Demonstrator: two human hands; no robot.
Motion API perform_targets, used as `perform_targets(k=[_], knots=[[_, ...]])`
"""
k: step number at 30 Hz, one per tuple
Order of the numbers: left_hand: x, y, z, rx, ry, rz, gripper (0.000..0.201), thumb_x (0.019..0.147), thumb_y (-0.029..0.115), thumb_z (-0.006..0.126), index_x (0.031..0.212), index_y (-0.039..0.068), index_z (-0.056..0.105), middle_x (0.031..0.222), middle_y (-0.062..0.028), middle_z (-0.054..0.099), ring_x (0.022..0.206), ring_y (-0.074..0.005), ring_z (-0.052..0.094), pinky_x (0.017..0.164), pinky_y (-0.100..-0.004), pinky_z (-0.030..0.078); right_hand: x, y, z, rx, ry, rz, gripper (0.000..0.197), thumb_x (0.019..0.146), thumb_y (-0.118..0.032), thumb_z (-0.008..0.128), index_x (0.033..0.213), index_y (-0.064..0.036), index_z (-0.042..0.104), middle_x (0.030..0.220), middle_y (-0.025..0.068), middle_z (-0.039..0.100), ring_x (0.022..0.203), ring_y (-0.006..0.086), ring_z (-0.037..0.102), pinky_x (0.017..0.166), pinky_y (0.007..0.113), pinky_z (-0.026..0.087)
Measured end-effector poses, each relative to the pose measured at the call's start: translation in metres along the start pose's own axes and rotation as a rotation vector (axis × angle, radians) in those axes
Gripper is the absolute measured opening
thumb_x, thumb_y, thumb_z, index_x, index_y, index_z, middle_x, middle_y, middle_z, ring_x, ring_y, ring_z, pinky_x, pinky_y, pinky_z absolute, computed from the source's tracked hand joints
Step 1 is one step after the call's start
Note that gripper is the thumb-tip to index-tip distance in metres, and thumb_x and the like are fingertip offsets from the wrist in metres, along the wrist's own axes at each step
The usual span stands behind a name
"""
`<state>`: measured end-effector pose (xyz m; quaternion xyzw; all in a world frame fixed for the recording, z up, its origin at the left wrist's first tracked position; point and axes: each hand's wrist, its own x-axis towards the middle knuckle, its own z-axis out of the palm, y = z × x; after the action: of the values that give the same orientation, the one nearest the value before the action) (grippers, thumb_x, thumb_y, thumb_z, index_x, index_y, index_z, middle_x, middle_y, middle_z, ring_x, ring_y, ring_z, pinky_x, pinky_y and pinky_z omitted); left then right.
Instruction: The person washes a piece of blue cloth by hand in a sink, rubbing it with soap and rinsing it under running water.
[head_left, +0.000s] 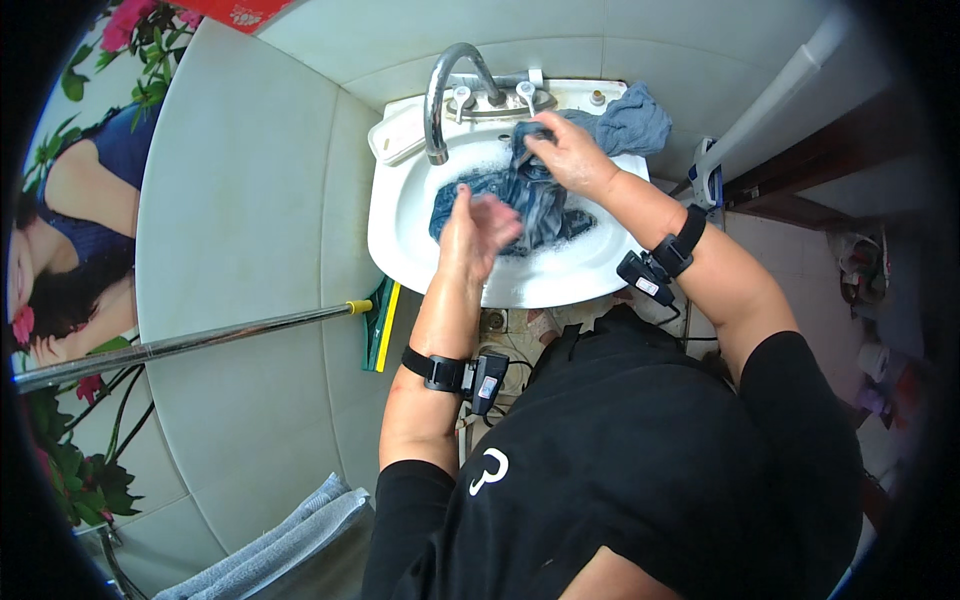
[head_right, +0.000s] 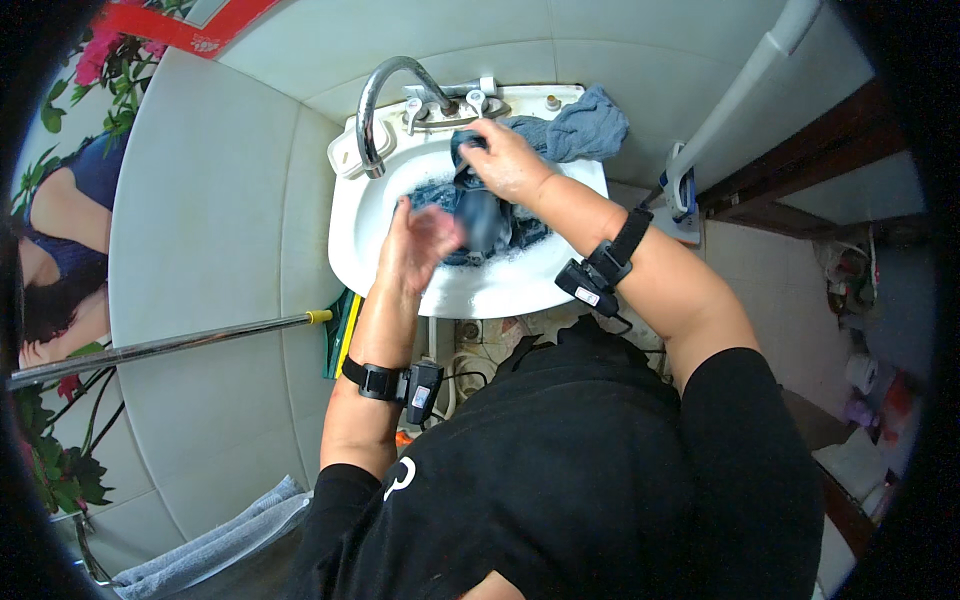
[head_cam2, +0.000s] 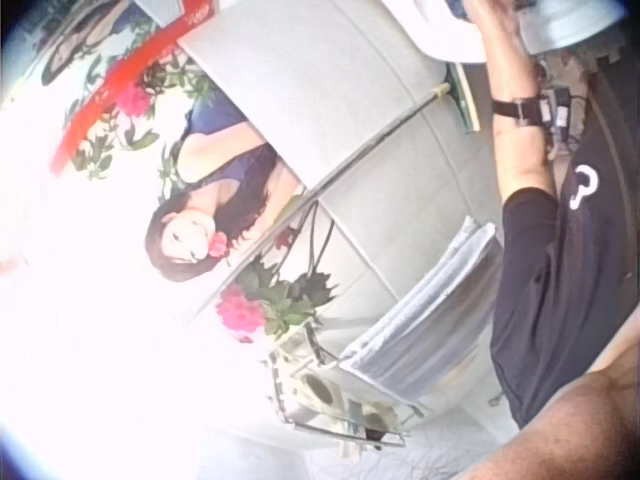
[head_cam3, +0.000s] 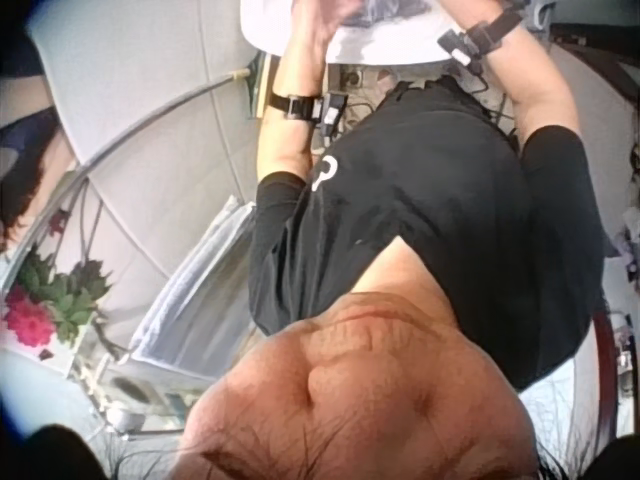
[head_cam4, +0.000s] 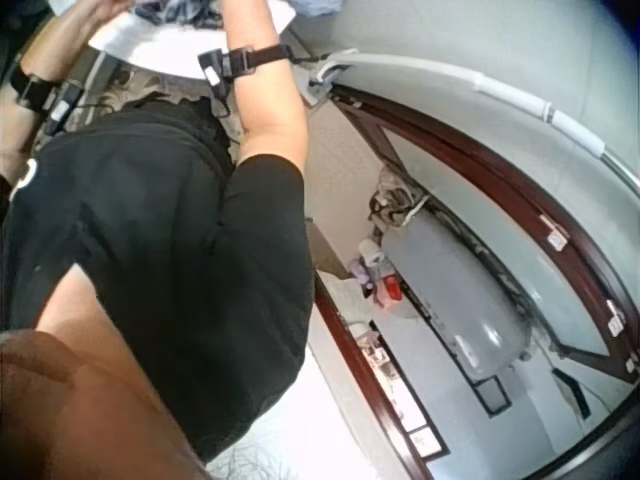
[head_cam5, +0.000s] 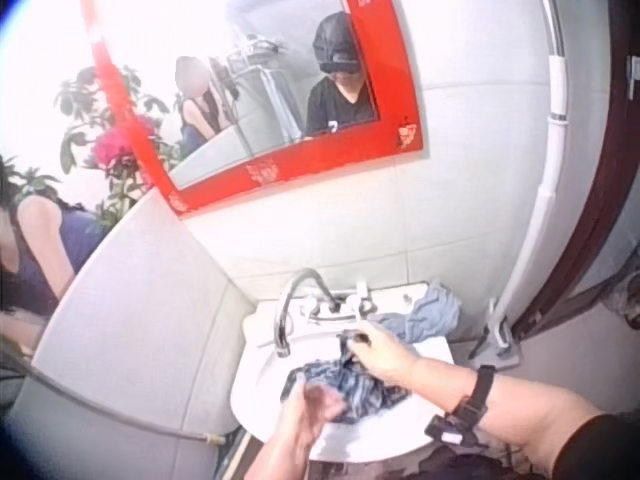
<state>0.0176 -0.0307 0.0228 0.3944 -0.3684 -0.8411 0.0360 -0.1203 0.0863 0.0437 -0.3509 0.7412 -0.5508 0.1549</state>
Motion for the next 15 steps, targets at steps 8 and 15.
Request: perform_targets(k=[8, 15], knots=[[0.001, -0.038, 0.010, -0.301, -0.243, -0.015, 0.054, 0.083, 0.048, 0.037, 0.110, 0.000, 0.039, 0.105, -0.0142, 0.049, 0.093, -0.0275, 0.049, 0.080, -0.0362, 0.042, -0.067, -0.034, 0.060, -0.229, -0.438, -0.408, 0.035, 0.081, -0.037, 0.044, 0.072, -0.0057, 0.057, 0.076, 0.0143, 0.053, 0.070, 0.0300, 0.054, 0.070, 0.039, 0.042], [0.008, -0.043, 0.036, -0.330, 0.038, -0.012, 0.029, 0.088, 0.027, 0.035, 0.104, 0.006, 0.046, 0.102, -0.0106, 0.051, 0.091, -0.0219, 0.052, 0.077, -0.0346, 0.045, -0.021, 0.025, 0.059, -0.030, -0.172, 0.192, 0.040, 0.084, -0.035, 0.036, 0.073, -0.0018, 0.055, 0.072, 0.0199, 0.055, 0.068, 0.0356, 0.053, 0.062, 0.039, 0.041]])
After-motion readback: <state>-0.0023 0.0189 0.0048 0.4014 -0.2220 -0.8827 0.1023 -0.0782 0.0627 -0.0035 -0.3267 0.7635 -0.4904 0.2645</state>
